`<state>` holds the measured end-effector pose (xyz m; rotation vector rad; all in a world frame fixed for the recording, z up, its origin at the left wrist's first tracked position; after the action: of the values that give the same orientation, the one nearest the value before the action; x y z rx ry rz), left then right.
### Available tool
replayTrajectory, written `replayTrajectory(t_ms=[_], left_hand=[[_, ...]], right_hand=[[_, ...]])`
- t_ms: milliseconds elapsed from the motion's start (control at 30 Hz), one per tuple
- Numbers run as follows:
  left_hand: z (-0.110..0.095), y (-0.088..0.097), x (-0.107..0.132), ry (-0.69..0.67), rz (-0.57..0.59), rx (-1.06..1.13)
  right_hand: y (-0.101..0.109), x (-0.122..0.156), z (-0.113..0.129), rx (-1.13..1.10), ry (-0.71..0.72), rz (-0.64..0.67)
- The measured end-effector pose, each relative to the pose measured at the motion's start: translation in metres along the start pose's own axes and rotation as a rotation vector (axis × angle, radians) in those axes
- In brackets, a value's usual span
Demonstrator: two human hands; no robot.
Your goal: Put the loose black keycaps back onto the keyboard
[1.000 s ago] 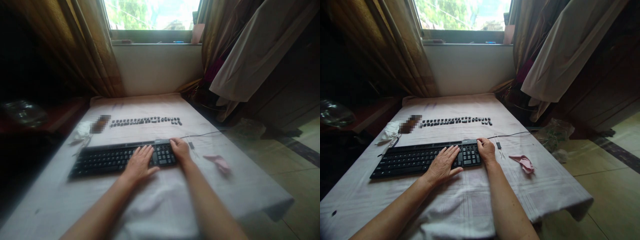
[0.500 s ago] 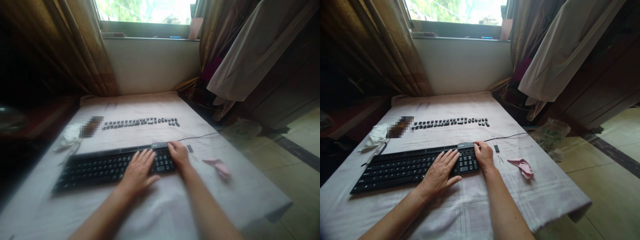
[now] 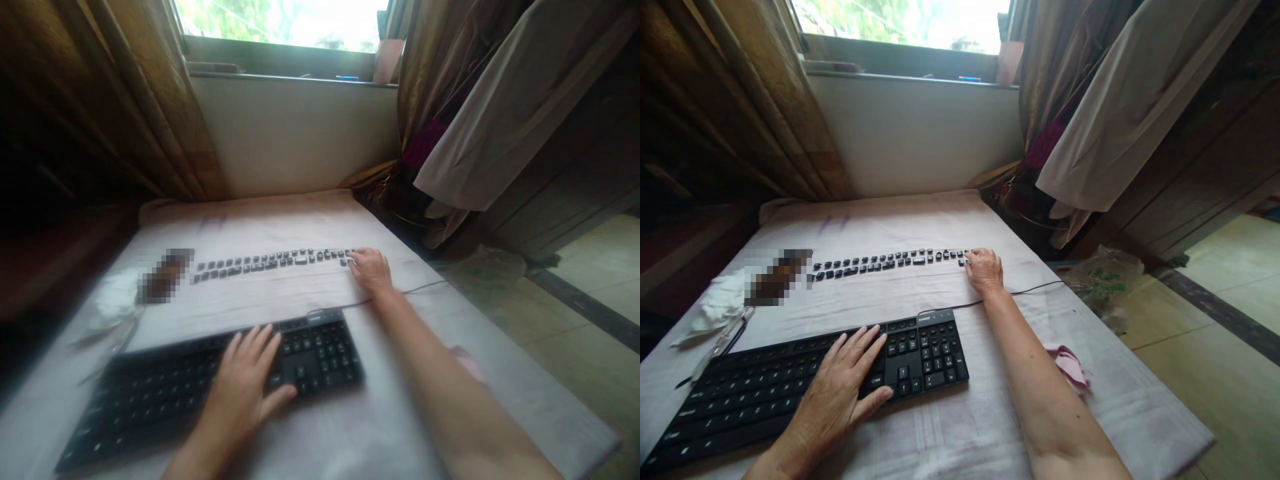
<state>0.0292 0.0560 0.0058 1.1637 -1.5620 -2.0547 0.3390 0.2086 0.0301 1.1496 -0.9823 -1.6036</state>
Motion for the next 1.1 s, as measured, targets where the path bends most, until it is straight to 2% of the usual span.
replayTrajectory(t_ms=[133,267,467,567,667,733,833,967,1100], left_hand=[[-0.002,-0.004,0.006,-0.006,0.02,-0.002],[-0.003,-0.005,0.007,0.014,0.024,0.017],[-0.005,-0.006,0.007,0.032,0.053,0.028],[-0.005,-0.007,0.008,0.037,0.055,0.027],[-0.005,-0.006,0.009,0.024,0.061,0.026],[-0.005,-0.005,0.008,0.012,0.072,0.019],[-0.005,-0.004,0.008,0.005,0.092,0.006],[-0.005,-0.004,0.008,-0.005,0.105,-0.007],[-0.004,-0.004,0.008,0.008,0.097,0.01]], right_hand=[[-0.016,-0.011,0.0,0.085,0.103,0.017],[-0.024,-0.014,-0.002,0.125,0.146,0.014],[-0.016,-0.013,0.006,0.111,0.206,-0.018],[-0.005,0.007,0.012,0.083,0.229,-0.049],[0.002,0.041,0.014,0.046,0.217,-0.07],[0.003,0.065,0.011,0.017,0.159,-0.085],[-0.003,0.089,0.006,0.036,0.098,0.003],[-0.009,0.097,0.003,-0.006,0.115,0.078],[-0.01,0.095,-0.003,-0.153,0.073,0.024]])
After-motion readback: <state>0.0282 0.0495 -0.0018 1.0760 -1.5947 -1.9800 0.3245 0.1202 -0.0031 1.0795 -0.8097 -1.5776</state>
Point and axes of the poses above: each hand's wrist, its own x-axis away from the middle knuckle, its own y-axis out of the back of the hand, z = x × y, the point moved 3 cm from there along -x, towards the middle knuckle, and after that the axes turned 3 degrees about -y, right-handed, at the moved point
